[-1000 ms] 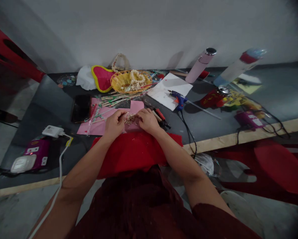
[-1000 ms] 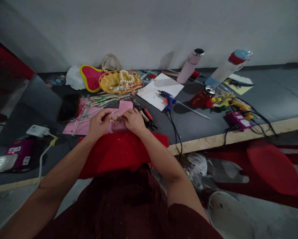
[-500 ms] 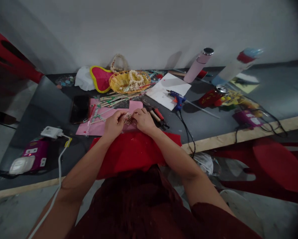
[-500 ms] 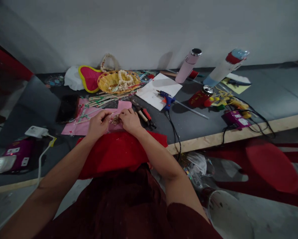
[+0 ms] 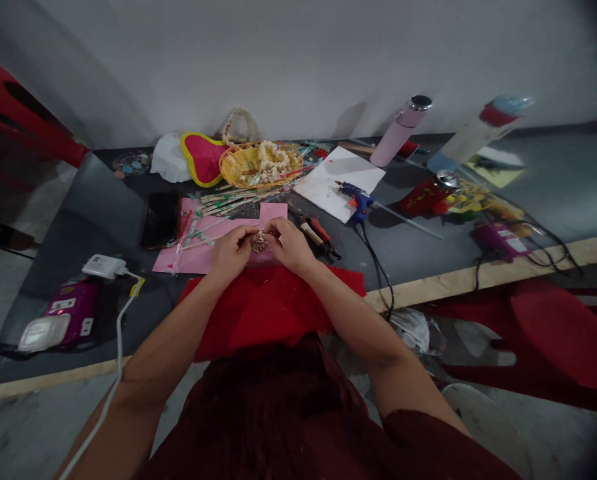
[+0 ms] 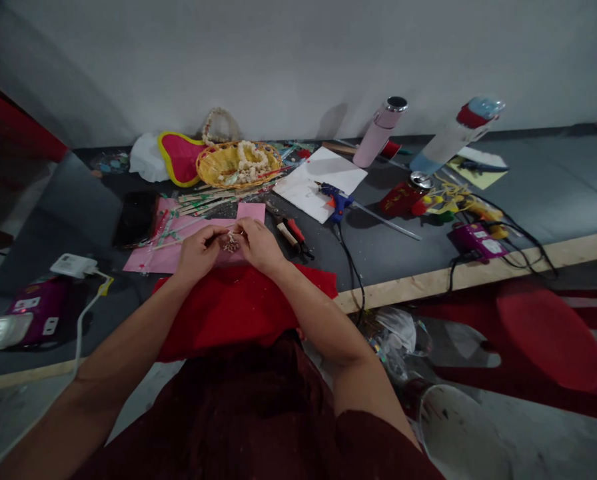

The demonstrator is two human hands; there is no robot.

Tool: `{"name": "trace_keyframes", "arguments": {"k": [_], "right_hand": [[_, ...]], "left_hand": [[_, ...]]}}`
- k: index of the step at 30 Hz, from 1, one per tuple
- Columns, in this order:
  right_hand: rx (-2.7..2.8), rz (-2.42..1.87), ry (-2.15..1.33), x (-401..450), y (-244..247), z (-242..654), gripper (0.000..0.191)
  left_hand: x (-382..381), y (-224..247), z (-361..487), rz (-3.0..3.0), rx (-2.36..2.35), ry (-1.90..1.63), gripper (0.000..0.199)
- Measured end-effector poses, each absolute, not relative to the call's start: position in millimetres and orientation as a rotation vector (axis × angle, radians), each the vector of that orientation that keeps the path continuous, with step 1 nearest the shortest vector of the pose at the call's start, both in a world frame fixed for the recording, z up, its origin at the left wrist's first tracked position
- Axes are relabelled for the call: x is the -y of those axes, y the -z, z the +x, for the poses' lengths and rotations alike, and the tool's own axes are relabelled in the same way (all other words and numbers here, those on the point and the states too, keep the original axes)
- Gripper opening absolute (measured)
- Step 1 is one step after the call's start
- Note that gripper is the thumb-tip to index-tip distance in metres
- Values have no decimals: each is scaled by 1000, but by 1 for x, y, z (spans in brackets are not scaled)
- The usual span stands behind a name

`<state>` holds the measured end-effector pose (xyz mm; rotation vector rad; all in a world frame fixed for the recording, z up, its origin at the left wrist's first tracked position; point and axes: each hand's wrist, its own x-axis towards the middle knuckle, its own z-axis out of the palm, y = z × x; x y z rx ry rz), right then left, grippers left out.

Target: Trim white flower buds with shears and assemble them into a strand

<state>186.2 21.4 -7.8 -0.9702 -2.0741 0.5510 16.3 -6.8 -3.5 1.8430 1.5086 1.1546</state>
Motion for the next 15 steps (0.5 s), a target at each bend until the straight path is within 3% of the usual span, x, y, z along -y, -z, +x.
{"name": "trace_keyframes", "arguments": {"k": [15], "right_hand": [[2046,-876,-518,-17,-1,193,15]], "left_hand": [[10,-8,17,1758,-1249,-1087,24]]}}
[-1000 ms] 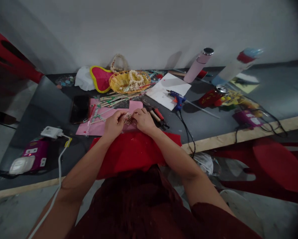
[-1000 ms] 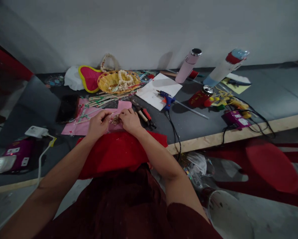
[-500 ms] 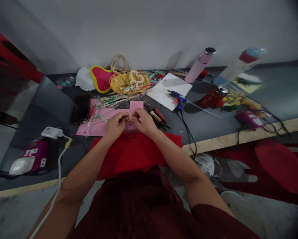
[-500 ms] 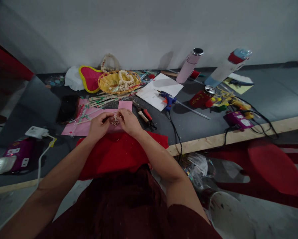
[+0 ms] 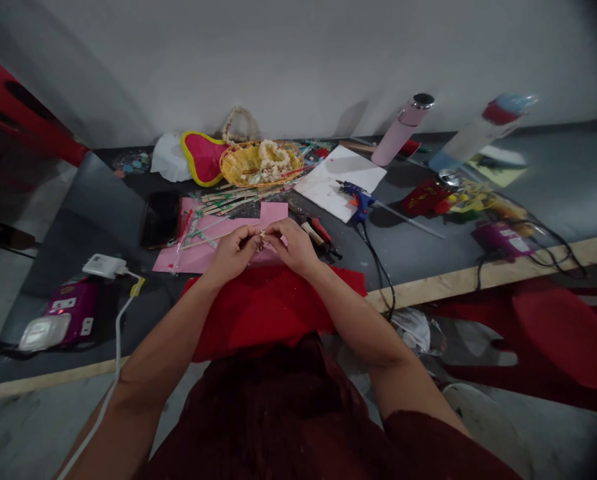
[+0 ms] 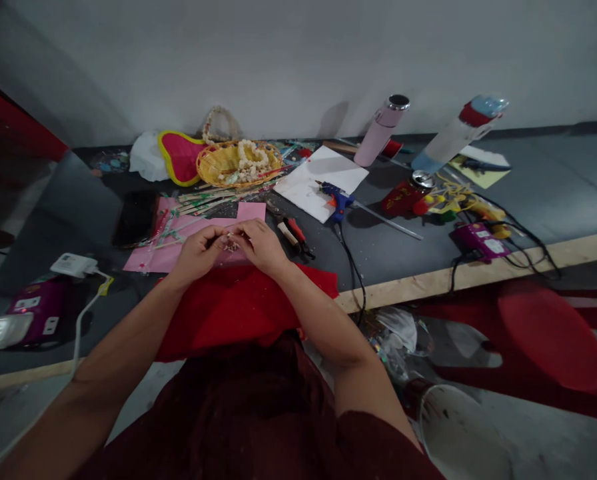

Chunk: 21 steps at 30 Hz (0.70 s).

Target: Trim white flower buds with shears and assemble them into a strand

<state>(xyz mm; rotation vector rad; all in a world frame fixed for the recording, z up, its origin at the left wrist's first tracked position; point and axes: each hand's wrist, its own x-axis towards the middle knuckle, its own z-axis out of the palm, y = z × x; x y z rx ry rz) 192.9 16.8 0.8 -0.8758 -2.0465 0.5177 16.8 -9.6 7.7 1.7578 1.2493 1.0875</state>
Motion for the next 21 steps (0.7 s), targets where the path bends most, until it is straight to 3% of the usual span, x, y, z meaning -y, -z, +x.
{"name": "trace_keyframes", "arguments": {"k": [21], "right_hand": [[2027,-893,-631,-16,5,192,14]], "left_hand": [[15,-12,22,1600,-1290,-1153,17]]}}
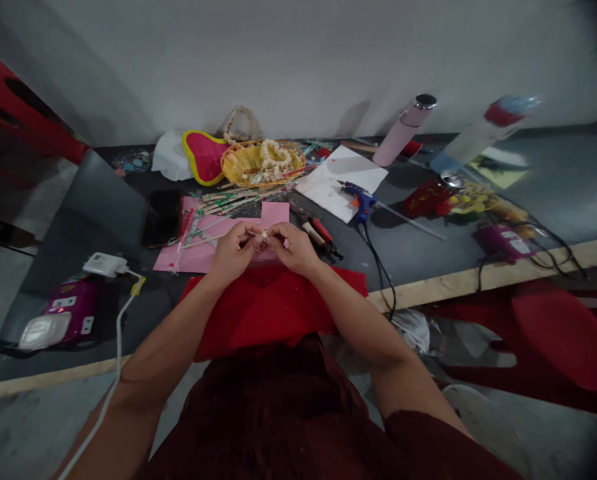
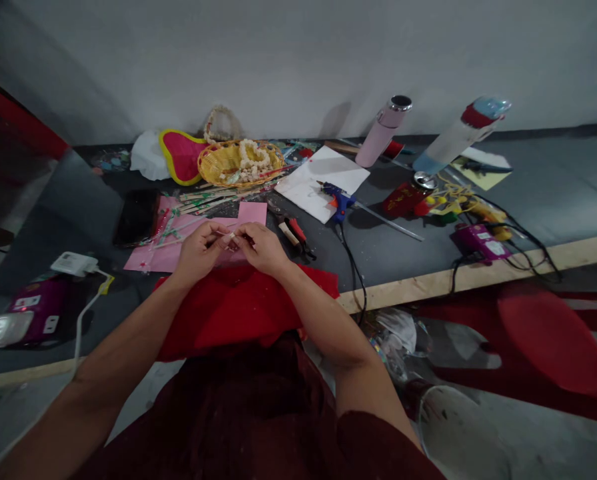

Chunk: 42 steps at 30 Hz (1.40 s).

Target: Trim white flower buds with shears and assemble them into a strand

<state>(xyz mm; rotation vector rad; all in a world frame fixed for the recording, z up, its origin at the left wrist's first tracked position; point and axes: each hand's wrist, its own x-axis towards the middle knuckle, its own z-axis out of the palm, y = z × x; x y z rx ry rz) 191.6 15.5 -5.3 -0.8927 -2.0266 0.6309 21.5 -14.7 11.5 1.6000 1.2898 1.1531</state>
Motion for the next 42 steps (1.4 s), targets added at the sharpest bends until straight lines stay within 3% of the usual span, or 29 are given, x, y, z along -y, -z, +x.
{"name": "trace_keyframes", "arguments": {"k": [42], "right_hand": [[1903,-853,-910,-16,5,192,13]], "left_hand": [[15,-4,18,1708,-1281,-1154,13]]}}
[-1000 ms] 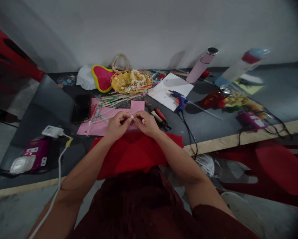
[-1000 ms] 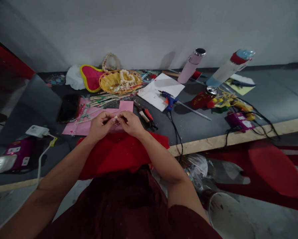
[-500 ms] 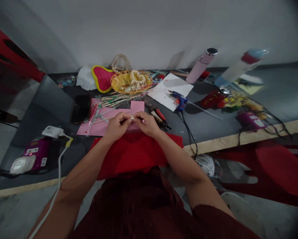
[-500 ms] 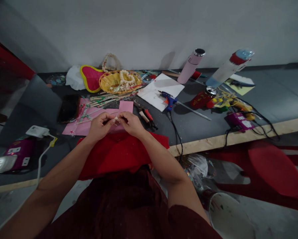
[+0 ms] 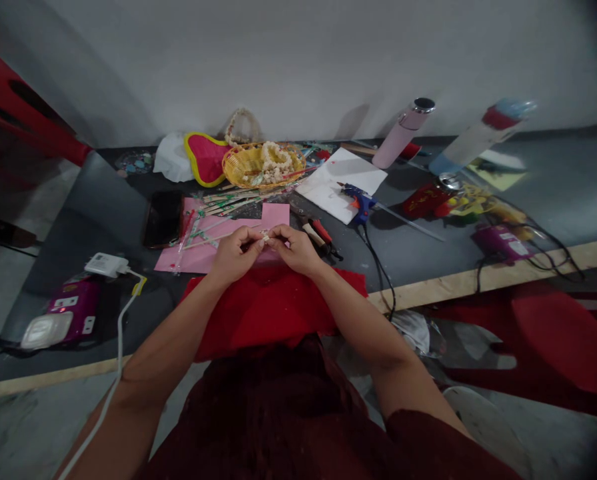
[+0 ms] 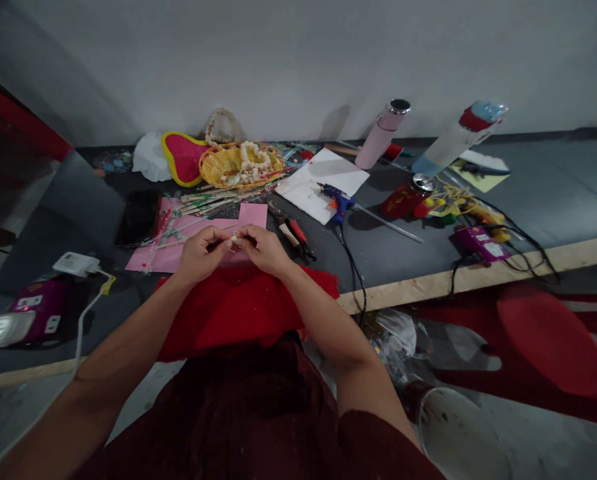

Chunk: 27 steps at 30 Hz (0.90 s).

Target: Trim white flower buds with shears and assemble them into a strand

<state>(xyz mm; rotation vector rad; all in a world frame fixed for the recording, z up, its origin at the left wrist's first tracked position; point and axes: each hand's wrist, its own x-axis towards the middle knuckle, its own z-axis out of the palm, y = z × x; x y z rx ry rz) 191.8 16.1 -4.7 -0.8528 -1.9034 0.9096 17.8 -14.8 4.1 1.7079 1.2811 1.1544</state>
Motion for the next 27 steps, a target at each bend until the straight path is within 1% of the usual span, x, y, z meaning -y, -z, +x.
{"name": "trace_keyframes", "arguments": {"k": [15,27], "right_hand": [[1897,-818,-948,-15,3,192,15],[1892,-803,-949,-14,3,192,12]], "left_hand": [[16,-8,18,1697,-1246,-1156,13],[16,-9,18,1721,-1274,-1136,12]]}}
